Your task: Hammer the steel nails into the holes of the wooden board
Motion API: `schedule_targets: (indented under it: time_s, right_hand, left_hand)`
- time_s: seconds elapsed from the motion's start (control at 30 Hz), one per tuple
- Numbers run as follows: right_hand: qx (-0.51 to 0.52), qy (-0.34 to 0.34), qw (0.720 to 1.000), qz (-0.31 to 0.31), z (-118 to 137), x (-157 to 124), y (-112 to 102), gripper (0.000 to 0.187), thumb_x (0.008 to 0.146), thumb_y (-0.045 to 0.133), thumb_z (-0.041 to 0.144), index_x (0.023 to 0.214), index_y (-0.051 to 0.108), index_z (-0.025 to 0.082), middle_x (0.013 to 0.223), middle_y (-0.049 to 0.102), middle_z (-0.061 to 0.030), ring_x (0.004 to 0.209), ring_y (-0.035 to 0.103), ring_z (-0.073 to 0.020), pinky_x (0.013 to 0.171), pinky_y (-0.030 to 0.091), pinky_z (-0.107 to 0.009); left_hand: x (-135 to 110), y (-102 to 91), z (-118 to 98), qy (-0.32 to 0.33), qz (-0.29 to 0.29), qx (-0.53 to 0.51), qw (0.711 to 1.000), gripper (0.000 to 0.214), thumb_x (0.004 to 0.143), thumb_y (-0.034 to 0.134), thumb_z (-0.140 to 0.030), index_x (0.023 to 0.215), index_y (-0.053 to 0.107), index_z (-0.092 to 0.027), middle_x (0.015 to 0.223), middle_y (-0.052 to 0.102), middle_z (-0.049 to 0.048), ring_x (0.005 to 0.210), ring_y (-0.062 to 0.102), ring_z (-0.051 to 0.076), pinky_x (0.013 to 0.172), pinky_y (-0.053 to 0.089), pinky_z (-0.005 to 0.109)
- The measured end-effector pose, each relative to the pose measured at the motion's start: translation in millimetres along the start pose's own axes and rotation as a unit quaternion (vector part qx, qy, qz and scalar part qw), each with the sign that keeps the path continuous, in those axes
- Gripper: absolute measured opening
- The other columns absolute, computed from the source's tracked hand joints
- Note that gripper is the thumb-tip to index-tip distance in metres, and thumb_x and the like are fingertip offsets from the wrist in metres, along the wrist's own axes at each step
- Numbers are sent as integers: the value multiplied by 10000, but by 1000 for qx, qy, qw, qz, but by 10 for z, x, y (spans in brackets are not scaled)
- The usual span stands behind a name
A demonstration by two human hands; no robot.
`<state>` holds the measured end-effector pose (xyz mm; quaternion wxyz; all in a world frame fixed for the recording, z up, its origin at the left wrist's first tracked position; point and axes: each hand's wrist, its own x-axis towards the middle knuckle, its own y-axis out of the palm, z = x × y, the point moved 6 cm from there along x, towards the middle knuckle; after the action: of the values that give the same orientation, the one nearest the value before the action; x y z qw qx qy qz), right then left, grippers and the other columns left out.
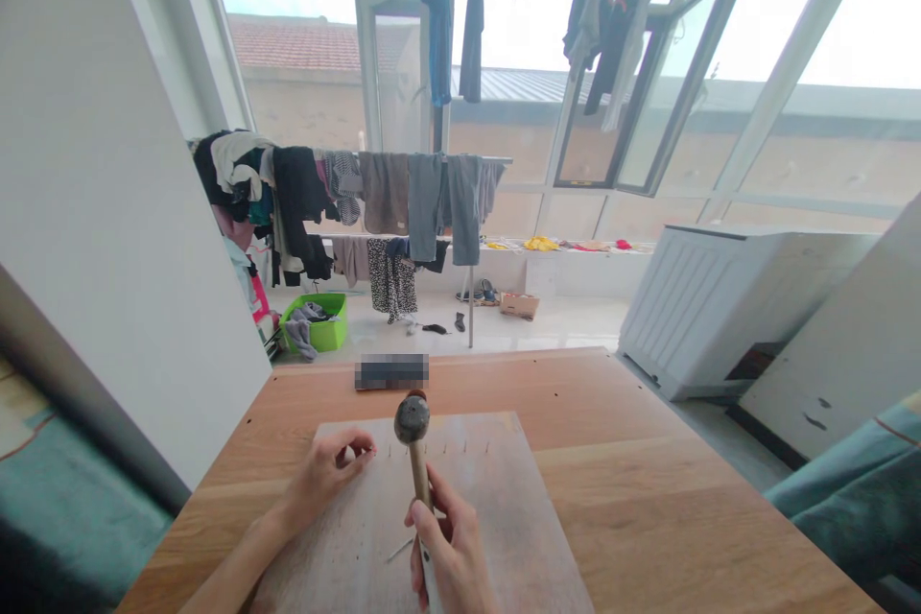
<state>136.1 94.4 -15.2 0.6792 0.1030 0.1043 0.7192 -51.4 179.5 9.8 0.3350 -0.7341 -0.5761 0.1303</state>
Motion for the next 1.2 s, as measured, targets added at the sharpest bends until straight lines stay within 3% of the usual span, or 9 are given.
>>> schedule_targets:
  time_s: [0.2,0.37,0.8,0.97,1.1,1.2]
  right_hand:
    - [24,12,999,34,-42,25,115,614,826,654,587,1294,576,197,800,556,39,289,493,-28,236,350,-136]
    - [21,34,996,80,-78,-3,234,646,833,639,607,1331,539,209,856,567,22,318,500,-19,274,355,-143]
    - [-45,33,995,78,-211,10,245,665,834,604,613,1349,543,197,840,601,14,311,512,-26,257,269,-130]
    - [-10,34,996,78,-105,2,232,641,822,629,603,1313,564,196,847,584,22,313,514,-30,251,329,-134]
    - [-3,-2,1000,11,28,-2,108,639,818,627,633,1274,576,188,806,564,35,293,457,-17,247,355,-149]
    - [-25,-29,998,-47,123,-22,11,690,808,628,657,1279,562,157,732,561,45,293,435,-23,255,365,-156]
  left_hand:
    - [20,21,-12,13,-8,-11,1000,180,857,538,-306,819,665,-185,751,685,2,620,544,128,597,423,220]
    - [29,9,-18,16,-29,-37,999,222,809,560,-252,991,678,-202,787,719,-2,604,564,126,607,451,219]
    - [13,-21,-97,46,-24,-9,999,156,765,505,-159,847,634,-188,699,656,-28,563,522,110,589,437,203]
    - [27,-70,-56,43,-18,-3,999,155,781,586,-209,933,602,-190,839,682,-5,574,549,107,556,441,206]
    - [-132,-43,-381,79,0,95,992,63,872,571,-248,914,568,-200,824,654,-9,661,607,128,641,471,231]
    - [-395,272,-774,186,87,211,956,116,895,531,-148,969,600,-204,874,688,14,793,651,167,726,479,269]
